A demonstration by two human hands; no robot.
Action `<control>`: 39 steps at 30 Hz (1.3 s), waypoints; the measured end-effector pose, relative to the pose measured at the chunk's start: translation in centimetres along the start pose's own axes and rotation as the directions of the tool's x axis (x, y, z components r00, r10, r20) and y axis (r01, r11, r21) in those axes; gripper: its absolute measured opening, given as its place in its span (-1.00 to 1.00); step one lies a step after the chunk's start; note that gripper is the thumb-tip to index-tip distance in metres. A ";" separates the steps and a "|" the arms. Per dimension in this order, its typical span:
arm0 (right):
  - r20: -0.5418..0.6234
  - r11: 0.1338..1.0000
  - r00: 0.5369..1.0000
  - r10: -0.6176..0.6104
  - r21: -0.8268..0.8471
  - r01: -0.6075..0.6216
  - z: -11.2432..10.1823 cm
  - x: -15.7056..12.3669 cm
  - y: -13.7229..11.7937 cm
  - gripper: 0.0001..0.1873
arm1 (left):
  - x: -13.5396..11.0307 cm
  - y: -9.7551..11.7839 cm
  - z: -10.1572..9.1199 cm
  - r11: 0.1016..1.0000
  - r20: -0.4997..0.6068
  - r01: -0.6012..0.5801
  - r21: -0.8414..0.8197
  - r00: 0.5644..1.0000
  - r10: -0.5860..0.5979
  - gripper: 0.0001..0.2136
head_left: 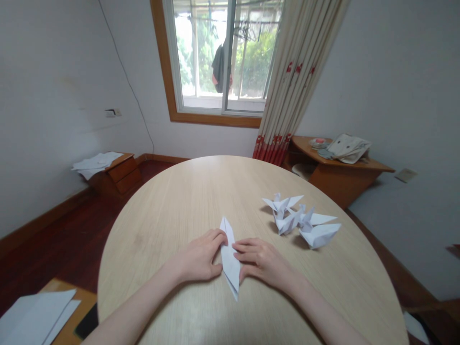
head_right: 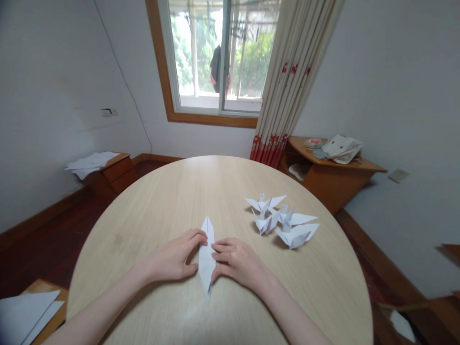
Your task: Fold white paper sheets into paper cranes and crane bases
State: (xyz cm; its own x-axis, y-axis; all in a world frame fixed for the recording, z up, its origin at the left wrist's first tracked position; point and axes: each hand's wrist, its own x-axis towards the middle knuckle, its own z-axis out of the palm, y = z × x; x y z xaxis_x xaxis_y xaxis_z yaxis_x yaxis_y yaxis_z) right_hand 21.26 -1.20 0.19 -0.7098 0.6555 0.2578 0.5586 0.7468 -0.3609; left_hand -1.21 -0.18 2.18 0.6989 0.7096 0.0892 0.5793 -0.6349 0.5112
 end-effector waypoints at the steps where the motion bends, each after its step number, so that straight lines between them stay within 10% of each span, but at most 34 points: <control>1: -0.001 1.000 1.000 0.007 0.005 -0.007 0.0 0.0 0.0 -0.72 | -0.1 0.0 0.0 1.000 0.000 -0.003 -0.005 1.000 0.003 -0.63; 22: -0.136 0.999 0.991 0.008 0.048 -0.001 0.4 -0.3 -0.1 -0.51 | 0.6 -0.2 0.6 0.996 -0.040 0.058 0.061 0.998 -0.055 -0.86; 39: -0.219 0.972 0.961 0.168 0.201 -0.124 2.1 0.2 0.0 -0.78 | 0.8 -0.8 1.4 0.987 -0.137 0.047 -0.154 0.988 -0.069 -0.88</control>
State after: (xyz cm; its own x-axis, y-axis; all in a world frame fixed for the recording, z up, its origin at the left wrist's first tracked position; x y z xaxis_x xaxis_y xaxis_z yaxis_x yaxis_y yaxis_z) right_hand 20.17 -1.30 -1.60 -0.4948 0.7799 0.3833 0.5442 0.6220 -0.5630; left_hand -0.56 0.45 0.68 0.5934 0.7867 0.1704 0.5403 -0.5461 0.6402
